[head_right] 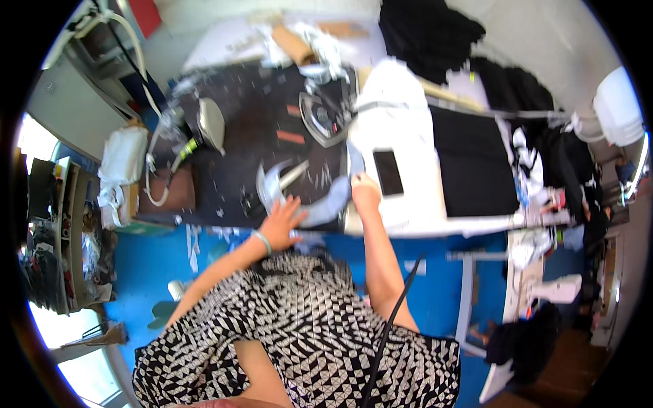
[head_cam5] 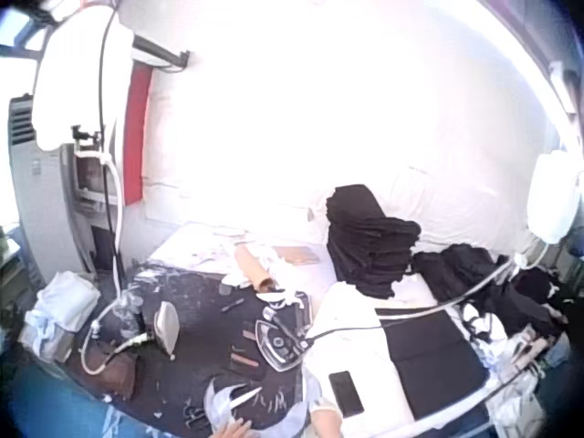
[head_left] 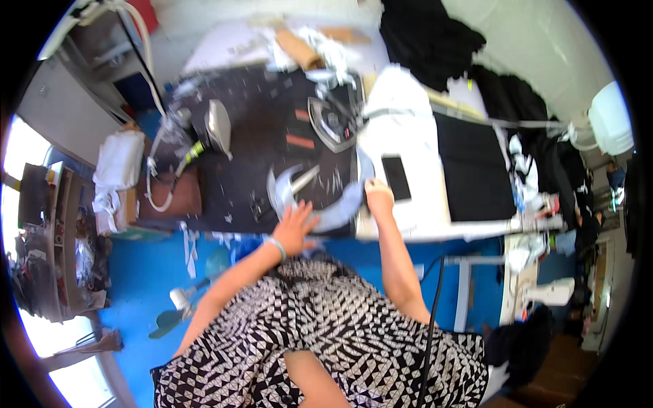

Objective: The person trims threads from fabric pieces using scissors and irons garment components on a work table.

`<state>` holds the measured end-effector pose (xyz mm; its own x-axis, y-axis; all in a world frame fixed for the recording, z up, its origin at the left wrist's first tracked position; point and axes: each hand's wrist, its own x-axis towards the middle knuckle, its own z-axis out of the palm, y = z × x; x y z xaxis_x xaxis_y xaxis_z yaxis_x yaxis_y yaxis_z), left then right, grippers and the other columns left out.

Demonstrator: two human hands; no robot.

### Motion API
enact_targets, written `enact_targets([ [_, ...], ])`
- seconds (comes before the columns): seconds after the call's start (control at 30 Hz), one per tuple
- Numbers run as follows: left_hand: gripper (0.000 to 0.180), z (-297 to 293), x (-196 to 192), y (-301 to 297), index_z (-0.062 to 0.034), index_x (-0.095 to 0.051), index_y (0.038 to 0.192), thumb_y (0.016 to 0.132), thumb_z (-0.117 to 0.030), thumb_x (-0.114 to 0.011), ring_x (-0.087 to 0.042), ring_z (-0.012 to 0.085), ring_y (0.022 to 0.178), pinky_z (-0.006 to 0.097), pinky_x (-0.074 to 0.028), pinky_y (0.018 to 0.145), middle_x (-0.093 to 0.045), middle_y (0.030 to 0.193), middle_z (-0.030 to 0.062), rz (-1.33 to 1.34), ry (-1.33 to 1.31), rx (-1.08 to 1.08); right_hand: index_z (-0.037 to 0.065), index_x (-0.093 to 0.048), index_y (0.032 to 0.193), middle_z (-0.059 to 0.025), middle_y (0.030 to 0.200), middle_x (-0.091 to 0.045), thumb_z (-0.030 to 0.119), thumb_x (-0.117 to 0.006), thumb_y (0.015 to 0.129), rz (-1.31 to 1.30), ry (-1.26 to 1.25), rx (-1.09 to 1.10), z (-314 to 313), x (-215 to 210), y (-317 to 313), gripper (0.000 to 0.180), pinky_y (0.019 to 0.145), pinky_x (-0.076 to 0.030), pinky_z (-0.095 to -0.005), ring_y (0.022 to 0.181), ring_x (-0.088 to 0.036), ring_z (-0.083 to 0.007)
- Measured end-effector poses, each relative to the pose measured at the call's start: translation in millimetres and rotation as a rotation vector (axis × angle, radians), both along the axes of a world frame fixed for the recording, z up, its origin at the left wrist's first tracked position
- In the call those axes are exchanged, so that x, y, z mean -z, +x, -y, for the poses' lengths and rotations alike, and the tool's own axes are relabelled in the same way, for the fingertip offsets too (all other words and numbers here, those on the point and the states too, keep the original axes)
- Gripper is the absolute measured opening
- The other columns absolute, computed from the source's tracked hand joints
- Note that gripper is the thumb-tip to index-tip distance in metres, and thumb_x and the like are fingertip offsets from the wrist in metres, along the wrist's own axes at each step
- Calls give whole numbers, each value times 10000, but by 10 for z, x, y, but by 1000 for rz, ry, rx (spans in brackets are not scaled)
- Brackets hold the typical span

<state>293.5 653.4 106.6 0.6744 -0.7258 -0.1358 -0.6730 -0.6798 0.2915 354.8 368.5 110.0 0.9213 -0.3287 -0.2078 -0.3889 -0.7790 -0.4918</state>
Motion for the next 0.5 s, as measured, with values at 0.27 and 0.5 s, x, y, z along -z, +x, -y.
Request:
enact_targets([
  [0.27, 574, -102, -1530, 528, -89, -537, 1296, 804, -301, -742, -309, 371, 1396, 569, -237, 1120, -375, 1475, 183, 281, -438, -10, 73, -687, 986, -148, 943, -700, 376, -468, 912, 3, -199, -146, 278, -691, 287, 381, 808, -499, -470, 898, -663, -343],
  [0.5, 435, -463, -4943, 926, -18, -464, 1256, 935, -288, -582, -403, 412, 1332, 530, -264, 1113, -467, 1395, 233, 1617, -627, -115, 39, -660, 1174, -128, 821, -705, 198, -516, 961, 777, 552, 101, 424, -2034, 59, 302, 646, -508, -278, 658, -635, -143],
])
